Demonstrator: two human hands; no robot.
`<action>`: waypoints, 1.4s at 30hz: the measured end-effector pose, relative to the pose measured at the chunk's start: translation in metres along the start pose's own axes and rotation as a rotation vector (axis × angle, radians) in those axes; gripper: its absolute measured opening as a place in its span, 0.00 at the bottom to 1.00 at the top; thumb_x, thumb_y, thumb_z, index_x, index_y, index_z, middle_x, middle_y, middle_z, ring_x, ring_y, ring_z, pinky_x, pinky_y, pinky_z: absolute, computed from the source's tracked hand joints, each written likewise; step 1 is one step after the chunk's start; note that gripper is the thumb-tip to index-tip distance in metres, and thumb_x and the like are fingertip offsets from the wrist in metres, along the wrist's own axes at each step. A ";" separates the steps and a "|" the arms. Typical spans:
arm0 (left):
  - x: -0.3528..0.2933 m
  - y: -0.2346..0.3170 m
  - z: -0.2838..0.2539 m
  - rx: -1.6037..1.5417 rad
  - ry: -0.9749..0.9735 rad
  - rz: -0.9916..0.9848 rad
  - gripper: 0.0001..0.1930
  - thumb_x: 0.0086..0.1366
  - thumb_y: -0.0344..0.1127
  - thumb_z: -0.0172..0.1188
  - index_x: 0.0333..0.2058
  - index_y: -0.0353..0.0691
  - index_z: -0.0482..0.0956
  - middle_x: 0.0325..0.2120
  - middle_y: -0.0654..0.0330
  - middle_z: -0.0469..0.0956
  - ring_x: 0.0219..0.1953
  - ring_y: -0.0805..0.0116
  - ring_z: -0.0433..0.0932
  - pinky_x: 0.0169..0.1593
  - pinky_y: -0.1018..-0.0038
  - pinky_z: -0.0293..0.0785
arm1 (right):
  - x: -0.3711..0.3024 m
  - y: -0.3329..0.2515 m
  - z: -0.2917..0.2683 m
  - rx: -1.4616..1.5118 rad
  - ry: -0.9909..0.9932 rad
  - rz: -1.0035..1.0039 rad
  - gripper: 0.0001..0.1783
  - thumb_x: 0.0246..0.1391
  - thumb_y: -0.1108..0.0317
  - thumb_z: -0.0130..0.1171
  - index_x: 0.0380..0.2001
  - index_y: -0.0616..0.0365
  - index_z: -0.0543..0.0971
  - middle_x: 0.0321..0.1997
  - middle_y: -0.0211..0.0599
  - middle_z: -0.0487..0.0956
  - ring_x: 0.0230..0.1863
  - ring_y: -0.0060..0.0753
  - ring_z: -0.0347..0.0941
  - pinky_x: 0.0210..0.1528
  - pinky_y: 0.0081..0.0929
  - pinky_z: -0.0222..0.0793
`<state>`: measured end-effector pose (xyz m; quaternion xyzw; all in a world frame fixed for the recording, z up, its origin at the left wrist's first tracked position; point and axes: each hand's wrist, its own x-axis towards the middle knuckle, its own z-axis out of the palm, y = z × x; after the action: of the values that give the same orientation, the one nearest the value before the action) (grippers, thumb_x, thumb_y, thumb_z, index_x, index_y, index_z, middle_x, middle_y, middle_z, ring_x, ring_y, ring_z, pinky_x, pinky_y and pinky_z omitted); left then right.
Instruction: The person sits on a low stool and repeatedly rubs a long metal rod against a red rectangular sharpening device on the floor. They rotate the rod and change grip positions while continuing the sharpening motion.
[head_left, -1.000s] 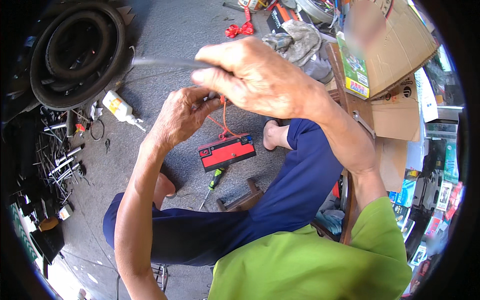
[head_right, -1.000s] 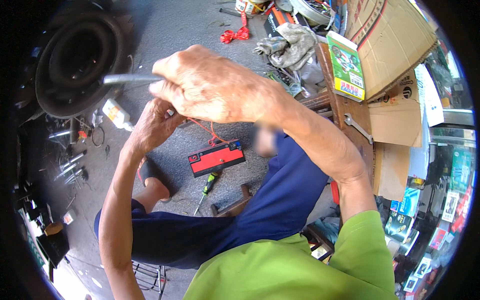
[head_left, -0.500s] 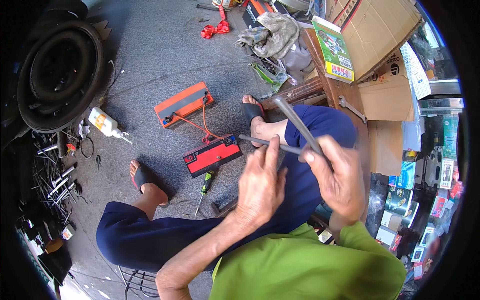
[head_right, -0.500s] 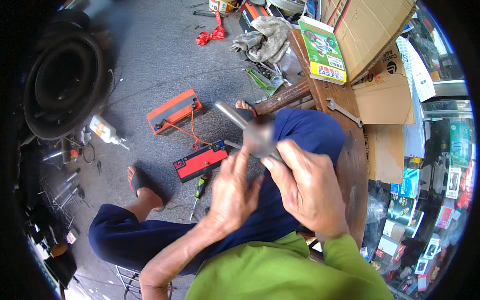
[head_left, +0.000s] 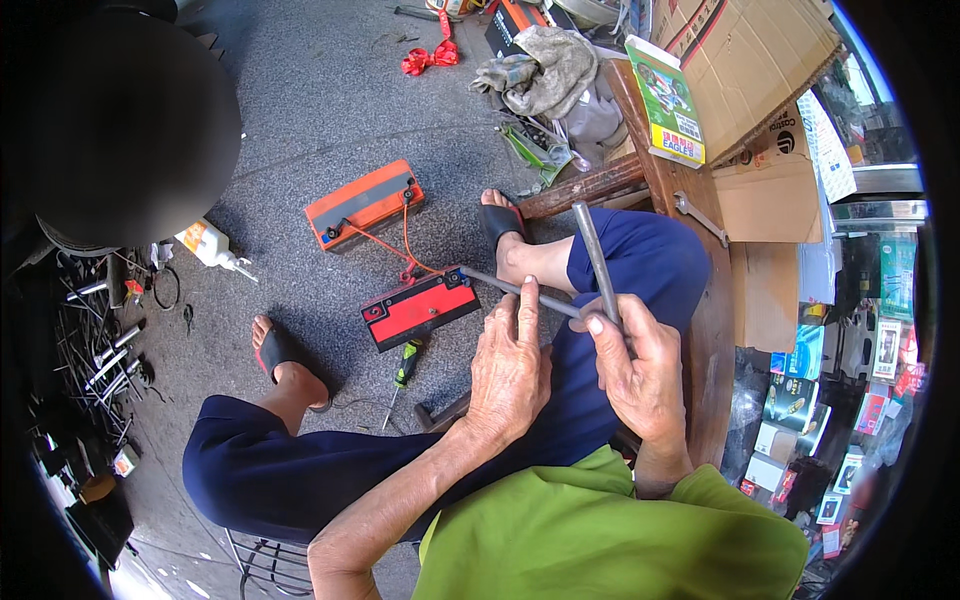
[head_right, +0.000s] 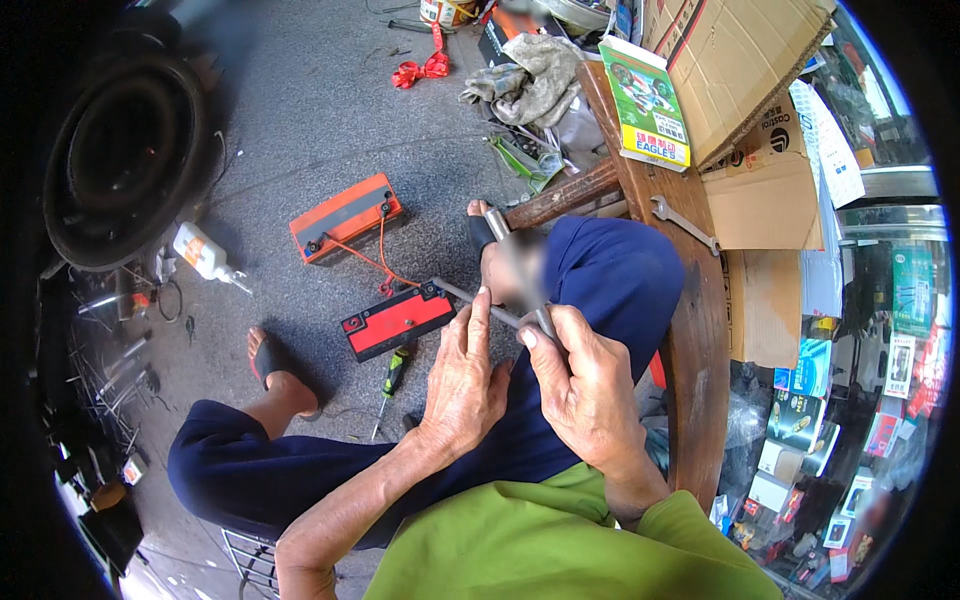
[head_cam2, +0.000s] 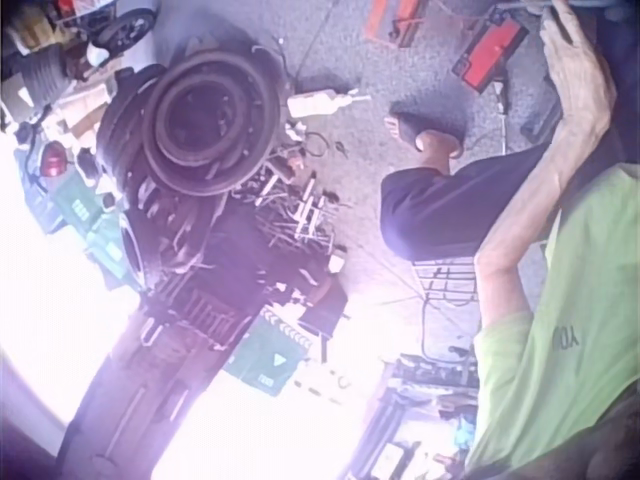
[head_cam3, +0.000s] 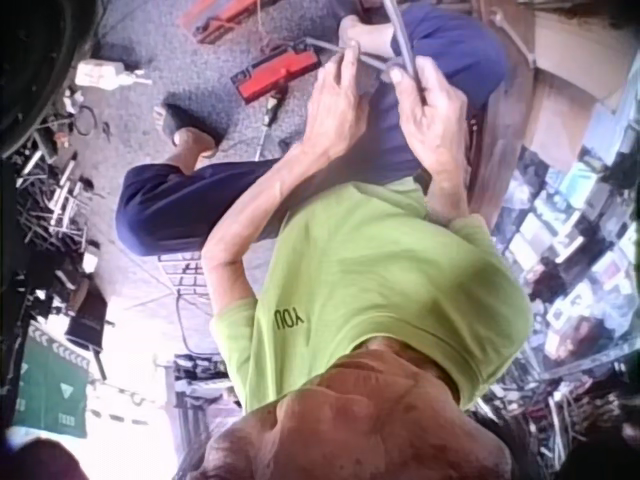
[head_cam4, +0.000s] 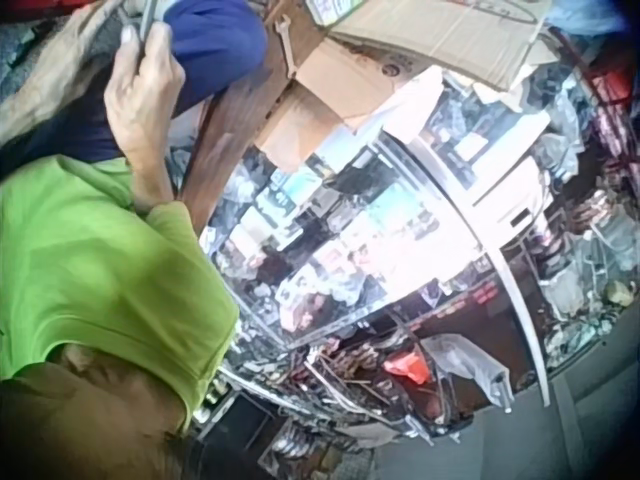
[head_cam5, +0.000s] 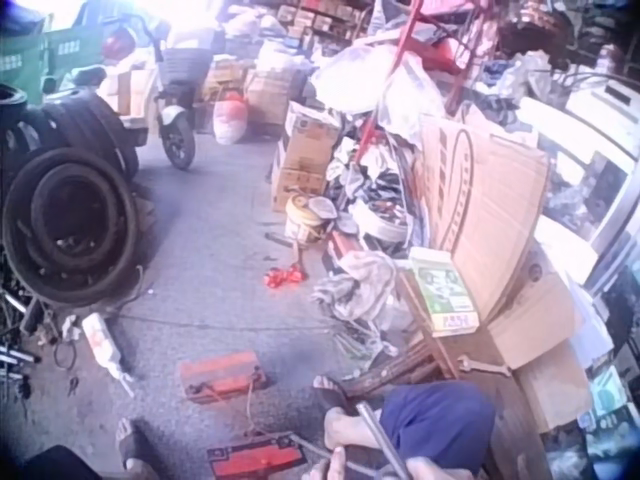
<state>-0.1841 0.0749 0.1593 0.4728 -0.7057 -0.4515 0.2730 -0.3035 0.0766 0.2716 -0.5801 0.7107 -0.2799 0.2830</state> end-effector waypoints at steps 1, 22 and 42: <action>0.000 -0.001 0.000 0.007 0.005 -0.002 0.48 0.52 0.22 0.63 0.68 0.33 0.45 0.57 0.37 0.62 0.57 0.38 0.65 0.59 0.55 0.67 | 0.001 0.002 0.002 0.010 0.003 -0.020 0.08 0.64 0.70 0.54 0.35 0.65 0.75 0.19 0.32 0.72 0.15 0.19 0.64 0.18 0.19 0.59; 0.089 -0.050 -0.033 0.015 0.178 -0.078 0.47 0.57 0.30 0.62 0.67 0.26 0.40 0.61 0.32 0.58 0.60 0.36 0.63 0.61 0.54 0.65 | 0.118 0.010 0.051 -0.063 -0.059 -0.458 0.10 0.61 0.70 0.56 0.30 0.63 0.68 0.16 0.52 0.70 0.21 0.55 0.72 0.21 0.41 0.62; 0.095 -0.053 -0.039 -0.028 0.178 -0.118 0.49 0.57 0.31 0.63 0.68 0.31 0.38 0.60 0.32 0.58 0.62 0.36 0.61 0.63 0.55 0.64 | 0.131 -0.002 0.055 -0.101 -0.096 -0.417 0.11 0.61 0.69 0.56 0.28 0.64 0.68 0.18 0.54 0.71 0.22 0.60 0.71 0.23 0.43 0.62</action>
<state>-0.1685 -0.0342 0.1250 0.5482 -0.6431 -0.4328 0.3142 -0.2841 -0.0561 0.2252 -0.7407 0.5740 -0.2687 0.2230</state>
